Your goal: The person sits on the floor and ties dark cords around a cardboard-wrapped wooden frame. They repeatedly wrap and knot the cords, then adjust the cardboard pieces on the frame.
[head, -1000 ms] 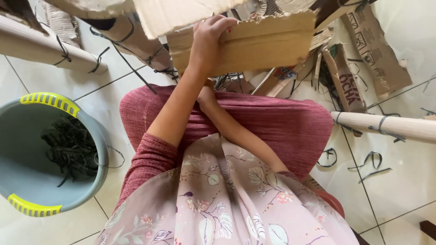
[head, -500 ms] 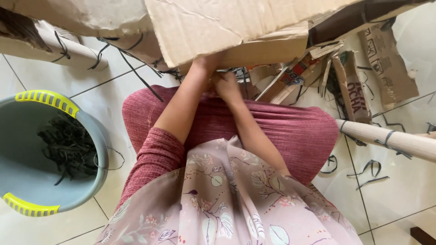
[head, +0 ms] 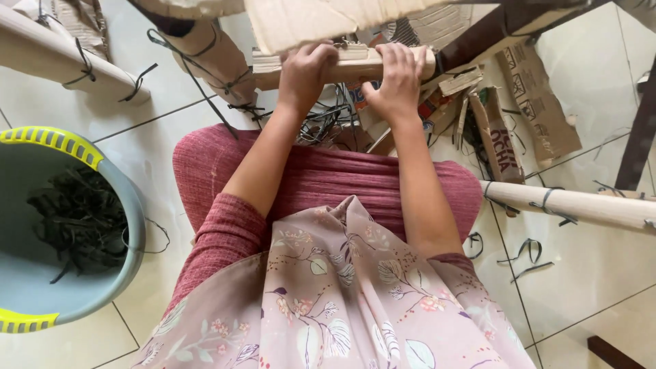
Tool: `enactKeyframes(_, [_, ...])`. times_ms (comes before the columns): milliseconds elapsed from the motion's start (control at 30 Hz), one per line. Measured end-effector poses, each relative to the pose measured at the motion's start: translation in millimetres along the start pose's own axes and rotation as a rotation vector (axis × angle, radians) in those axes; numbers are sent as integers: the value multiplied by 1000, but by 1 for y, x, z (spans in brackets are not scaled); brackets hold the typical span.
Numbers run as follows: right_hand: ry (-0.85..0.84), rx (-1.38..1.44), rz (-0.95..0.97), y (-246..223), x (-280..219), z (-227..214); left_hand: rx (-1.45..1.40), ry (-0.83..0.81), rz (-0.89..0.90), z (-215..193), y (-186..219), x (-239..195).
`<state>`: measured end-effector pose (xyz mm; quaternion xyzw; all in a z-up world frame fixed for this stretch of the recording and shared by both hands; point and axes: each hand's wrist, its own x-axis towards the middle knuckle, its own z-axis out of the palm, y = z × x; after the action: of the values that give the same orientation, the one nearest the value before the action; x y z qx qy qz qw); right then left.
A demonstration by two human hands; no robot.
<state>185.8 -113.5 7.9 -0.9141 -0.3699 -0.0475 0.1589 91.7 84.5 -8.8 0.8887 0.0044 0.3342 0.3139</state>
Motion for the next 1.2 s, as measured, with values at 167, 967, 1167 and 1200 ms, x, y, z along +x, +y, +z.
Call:
enactKeyframes(167, [-100,-37,16,3,11,-16,241,-121,-183,-28,27,-37])
enactKeyframes(967, [36,-105,-140,-14,-37,-15,521,-294,-209,-30,17,-39])
enactKeyframes(1167, [286,99,-171,-59,-99,3,485,-459,-276,-17,-9,-42])
enactKeyframes(1200, [236,148,-230,-71,-108,4,465,-581,-369,-11,-15,-44])
